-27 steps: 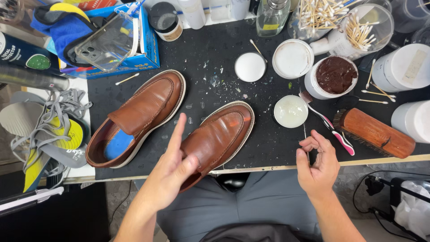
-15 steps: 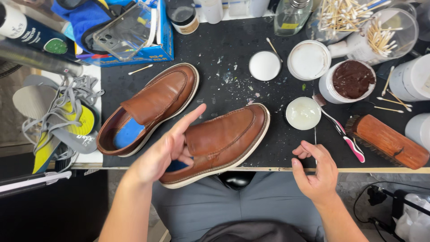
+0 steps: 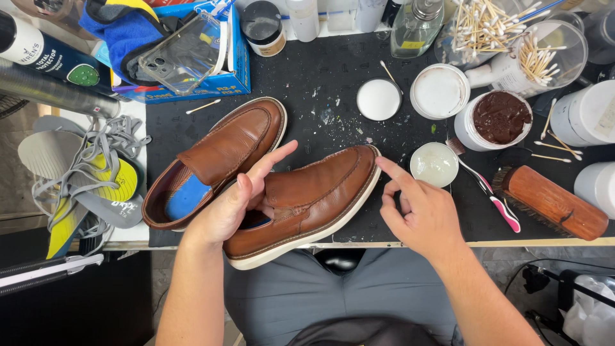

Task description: The person cleans a pair of brown leather loafers by hand, rubbing the uppers, soles, and sides with a white substance from a small container. They rotate the shoes to access different areas and use a cotton swab to clean the stitching.

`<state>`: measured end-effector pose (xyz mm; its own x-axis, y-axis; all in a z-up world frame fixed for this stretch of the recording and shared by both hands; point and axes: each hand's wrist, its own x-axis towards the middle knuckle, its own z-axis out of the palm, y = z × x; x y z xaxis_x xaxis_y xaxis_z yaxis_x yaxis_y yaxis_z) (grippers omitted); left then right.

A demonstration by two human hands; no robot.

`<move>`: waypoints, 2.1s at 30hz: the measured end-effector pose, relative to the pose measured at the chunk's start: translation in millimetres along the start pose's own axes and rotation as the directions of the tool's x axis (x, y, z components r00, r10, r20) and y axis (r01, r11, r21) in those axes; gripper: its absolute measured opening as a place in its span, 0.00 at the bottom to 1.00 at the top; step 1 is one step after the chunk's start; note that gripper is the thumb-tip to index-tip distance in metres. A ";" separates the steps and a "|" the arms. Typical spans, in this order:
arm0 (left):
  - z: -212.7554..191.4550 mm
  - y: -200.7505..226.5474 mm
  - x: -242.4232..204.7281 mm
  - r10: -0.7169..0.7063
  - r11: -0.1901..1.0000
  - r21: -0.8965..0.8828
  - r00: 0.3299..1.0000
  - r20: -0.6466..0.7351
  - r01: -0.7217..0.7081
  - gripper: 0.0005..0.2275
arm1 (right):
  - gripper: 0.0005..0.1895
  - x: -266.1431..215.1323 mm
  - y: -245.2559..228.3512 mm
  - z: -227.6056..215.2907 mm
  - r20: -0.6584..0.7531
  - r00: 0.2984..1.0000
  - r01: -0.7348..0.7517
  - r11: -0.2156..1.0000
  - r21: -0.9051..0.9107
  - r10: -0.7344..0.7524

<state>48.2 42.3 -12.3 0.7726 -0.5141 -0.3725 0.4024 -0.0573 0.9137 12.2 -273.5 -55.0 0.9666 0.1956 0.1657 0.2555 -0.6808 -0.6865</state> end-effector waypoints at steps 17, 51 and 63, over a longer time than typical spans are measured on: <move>4.7 6.5 6.4 0.214 0.925 0.323 0.977 -0.003 -0.202 0.61 | 0.30 -0.4 -10.4 21.7 -0.007 0.996 -0.094 0.995 -0.028 0.094; 17.0 8.0 3.6 0.221 0.916 0.346 0.975 -0.007 -0.205 0.63 | 0.35 -14.5 -11.4 27.3 -0.016 0.997 -0.080 0.994 -0.076 0.079; 14.5 4.9 5.8 0.229 0.905 0.373 0.973 -0.028 -0.202 0.63 | 0.38 -19.0 -11.9 28.1 0.016 0.993 -0.120 0.993 -0.014 0.120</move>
<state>47.6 26.6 -7.6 0.8579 -0.4890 -0.1575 0.0245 -0.2673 0.9633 -9.8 -249.3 -69.9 0.9898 0.1235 0.0704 0.1376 -0.7088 -0.6918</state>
